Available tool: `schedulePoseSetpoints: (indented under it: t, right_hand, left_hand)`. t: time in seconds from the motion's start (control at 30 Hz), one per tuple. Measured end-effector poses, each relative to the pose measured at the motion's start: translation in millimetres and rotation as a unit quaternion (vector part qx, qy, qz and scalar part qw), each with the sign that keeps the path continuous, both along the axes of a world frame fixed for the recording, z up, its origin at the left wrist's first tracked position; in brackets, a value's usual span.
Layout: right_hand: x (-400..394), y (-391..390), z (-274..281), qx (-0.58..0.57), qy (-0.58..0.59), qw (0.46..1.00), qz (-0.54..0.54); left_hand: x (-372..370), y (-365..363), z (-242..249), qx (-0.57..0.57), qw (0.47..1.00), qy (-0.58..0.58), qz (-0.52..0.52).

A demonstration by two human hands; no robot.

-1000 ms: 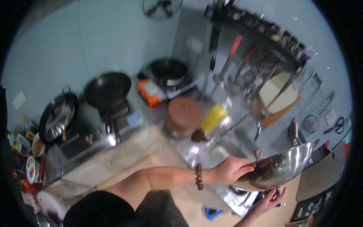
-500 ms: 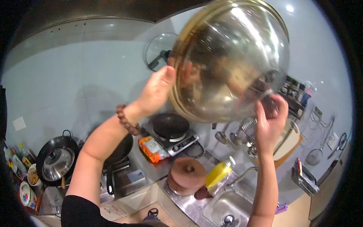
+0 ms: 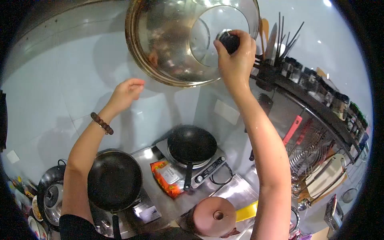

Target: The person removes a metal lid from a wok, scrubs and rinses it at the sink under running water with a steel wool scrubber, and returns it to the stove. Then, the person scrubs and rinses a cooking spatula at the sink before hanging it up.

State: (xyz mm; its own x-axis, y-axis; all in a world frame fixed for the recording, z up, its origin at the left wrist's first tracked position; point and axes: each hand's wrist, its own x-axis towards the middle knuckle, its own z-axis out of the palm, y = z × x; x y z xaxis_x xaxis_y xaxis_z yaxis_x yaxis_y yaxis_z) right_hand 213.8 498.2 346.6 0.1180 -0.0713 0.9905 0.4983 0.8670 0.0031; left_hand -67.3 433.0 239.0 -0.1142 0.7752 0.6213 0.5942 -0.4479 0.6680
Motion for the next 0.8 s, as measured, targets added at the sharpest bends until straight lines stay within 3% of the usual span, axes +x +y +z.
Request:
schedulePoseSetpoints:
  t: [0.13, 0.2, 0.27, 0.3, 0.33, 0.4, 0.5, 0.57, 0.63, 0.67, 0.7, 0.73, 0.8]
  right_hand:
    - [-2.8, 23.2, -21.0, -0.019, -0.037, 0.999, 0.006]
    - [2.2, 9.9, -36.4, -0.109, -0.095, 0.987, 0.068]
    - [8.7, 9.9, -54.7, -0.107, -0.095, 0.978, 0.151]
    - [11.2, 4.3, -62.1, -0.139, -0.088, 0.973, 0.16]
    - [12.1, -6.8, -67.6, -0.167, -0.088, 0.978, 0.095]
    - [17.8, -11.2, -80.4, -0.198, -0.103, 0.97, 0.092]
    - [44.1, -3.6, -97.8, -0.213, -0.195, 0.956, 0.049]
    - [51.8, -4.2, -109.2, -0.286, -0.203, 0.932, 0.09]
    - [76.5, 30.0, -123.0, -0.259, -0.248, 0.928, 0.102]
    - [79.3, 34.8, -126.5, -0.315, -0.257, 0.899, 0.164]
    - [78.8, 37.6, -125.6, -0.325, -0.305, 0.884, 0.139]
    - [79.2, 43.0, -126.3, -0.332, -0.346, 0.872, 0.101]
    - [63.8, 53.2, -135.0, -0.303, -0.34, 0.878, 0.149]
  left_hand:
    - [-15.9, 26.6, -30.2, -0.023, 0.995, 0.102, 0.0]
    - [-15.2, 24.3, -38.8, -0.072, 0.988, 0.129, -0.052]
    - [-18.2, 22.5, -58.5, -0.122, 0.975, 0.161, -0.094]
    - [-19.0, 18.6, -65.0, -0.13, 0.961, 0.209, -0.129]
    - [-17.7, 9.9, -68.6, -0.139, 0.962, 0.2, -0.123]
    - [-12.7, -15.7, -74.5, -0.27, 0.891, 0.302, -0.206]
    - [4.3, -54.0, -89.6, -0.286, 0.811, 0.426, -0.281]
    - [16.9, -90.7, -103.3, -0.236, 0.815, 0.425, -0.314]
    - [34.1, -146.1, -86.8, -0.246, 0.78, 0.485, -0.31]
    - [38.2, -179.5, -90.3, -0.229, 0.809, 0.467, -0.273]
    - [45.1, -219.2, -83.9, -0.25, 0.815, 0.461, -0.247]
    - [56.1, -263.8, -82.1, -0.212, 0.864, 0.395, -0.231]
    - [81.6, -342.6, -86.8, -0.248, 0.896, 0.333, -0.155]
